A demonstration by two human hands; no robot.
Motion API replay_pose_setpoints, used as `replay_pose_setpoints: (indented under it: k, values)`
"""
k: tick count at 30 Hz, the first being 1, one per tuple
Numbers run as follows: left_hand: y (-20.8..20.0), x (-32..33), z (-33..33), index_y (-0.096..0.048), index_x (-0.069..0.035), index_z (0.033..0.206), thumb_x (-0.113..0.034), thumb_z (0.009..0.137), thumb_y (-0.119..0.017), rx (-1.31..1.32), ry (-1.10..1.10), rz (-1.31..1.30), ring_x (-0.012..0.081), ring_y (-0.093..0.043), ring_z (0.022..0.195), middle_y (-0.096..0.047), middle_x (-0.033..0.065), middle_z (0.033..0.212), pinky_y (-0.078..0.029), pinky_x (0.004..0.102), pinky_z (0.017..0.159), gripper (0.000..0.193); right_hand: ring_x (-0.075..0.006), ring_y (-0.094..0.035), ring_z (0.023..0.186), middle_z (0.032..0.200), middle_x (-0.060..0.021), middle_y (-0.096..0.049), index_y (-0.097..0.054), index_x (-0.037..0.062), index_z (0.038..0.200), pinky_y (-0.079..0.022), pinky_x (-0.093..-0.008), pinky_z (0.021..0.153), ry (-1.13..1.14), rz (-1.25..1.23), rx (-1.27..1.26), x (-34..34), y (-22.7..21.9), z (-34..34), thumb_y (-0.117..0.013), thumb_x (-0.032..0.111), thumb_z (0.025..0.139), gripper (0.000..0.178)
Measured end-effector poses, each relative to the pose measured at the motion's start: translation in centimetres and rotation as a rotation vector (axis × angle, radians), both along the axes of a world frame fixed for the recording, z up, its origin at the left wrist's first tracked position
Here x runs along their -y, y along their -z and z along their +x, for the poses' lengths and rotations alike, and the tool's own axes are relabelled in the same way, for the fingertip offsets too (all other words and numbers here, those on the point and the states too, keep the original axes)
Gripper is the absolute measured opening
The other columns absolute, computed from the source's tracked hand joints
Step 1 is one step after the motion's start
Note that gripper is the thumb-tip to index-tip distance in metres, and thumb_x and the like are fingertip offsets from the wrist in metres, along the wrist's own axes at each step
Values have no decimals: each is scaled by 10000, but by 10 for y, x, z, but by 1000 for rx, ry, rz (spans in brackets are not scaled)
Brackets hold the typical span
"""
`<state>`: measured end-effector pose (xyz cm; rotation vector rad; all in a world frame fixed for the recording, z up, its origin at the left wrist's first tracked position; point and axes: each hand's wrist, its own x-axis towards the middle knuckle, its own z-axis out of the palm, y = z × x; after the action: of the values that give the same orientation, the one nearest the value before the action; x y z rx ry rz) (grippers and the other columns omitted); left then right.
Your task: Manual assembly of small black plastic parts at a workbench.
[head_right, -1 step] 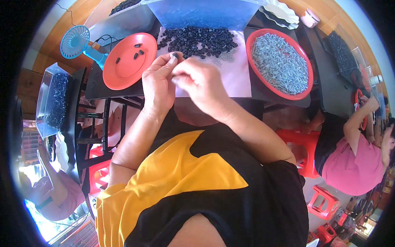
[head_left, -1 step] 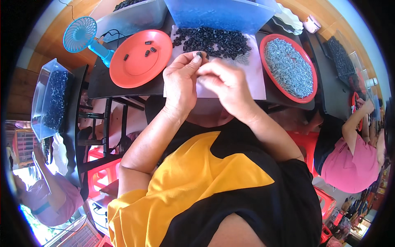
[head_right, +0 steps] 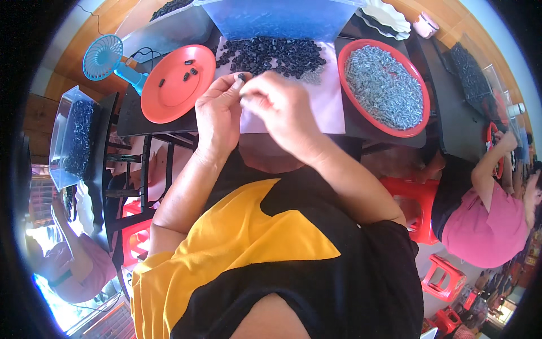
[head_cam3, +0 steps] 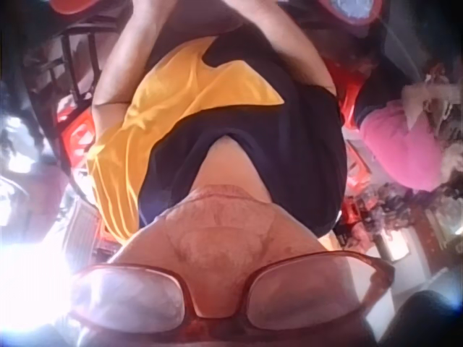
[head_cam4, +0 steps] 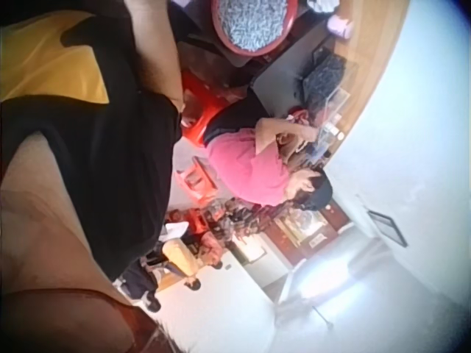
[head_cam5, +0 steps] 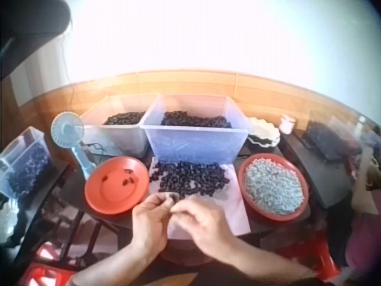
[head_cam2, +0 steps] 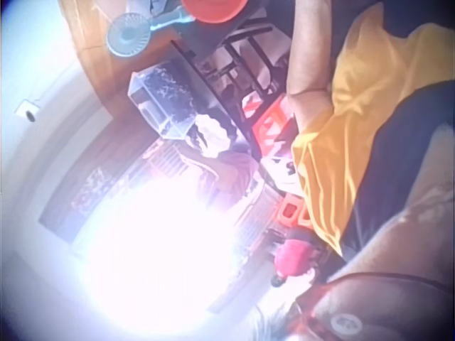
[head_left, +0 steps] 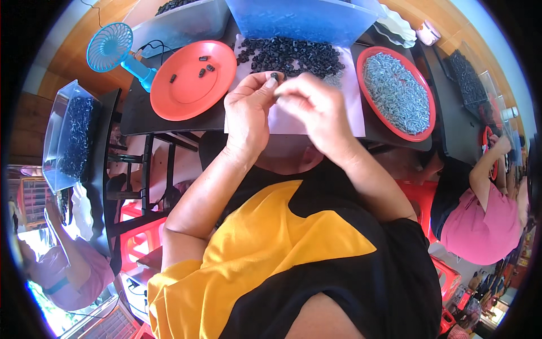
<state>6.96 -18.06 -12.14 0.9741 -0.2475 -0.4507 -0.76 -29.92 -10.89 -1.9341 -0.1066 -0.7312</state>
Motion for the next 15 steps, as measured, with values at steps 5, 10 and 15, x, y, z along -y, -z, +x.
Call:
replay_pose_setpoints:
  k: [5,10,15]
  values:
    - [7,-9,-1,-623,67,1099,-68,985,-580,127,94,208,174,-653,852,-682,122,966,-522,294,810,182,-134,-623,712,812,-73,-676,-673,-11,939,-490,-271,650,10,90,-81,25,-16,8,-663,58,910,76]
    - [7,-10,-1,-639,51,1080,-87,978,-606,219,105,278,147,-641,808,-696,103,899,-506,268,765,175,-96,-579,651,769,-56,-678,-684,-14,904,-468,-258,601,-36,165,-170,24,-6,16,-668,79,904,94]
    - [7,-12,0,-652,44,1065,-99,975,-619,234,114,317,130,-632,798,-699,97,881,-496,256,767,173,-86,-577,641,769,-29,-683,-705,4,905,-473,-247,591,-70,259,-286,26,-11,16,-663,98,905,103]
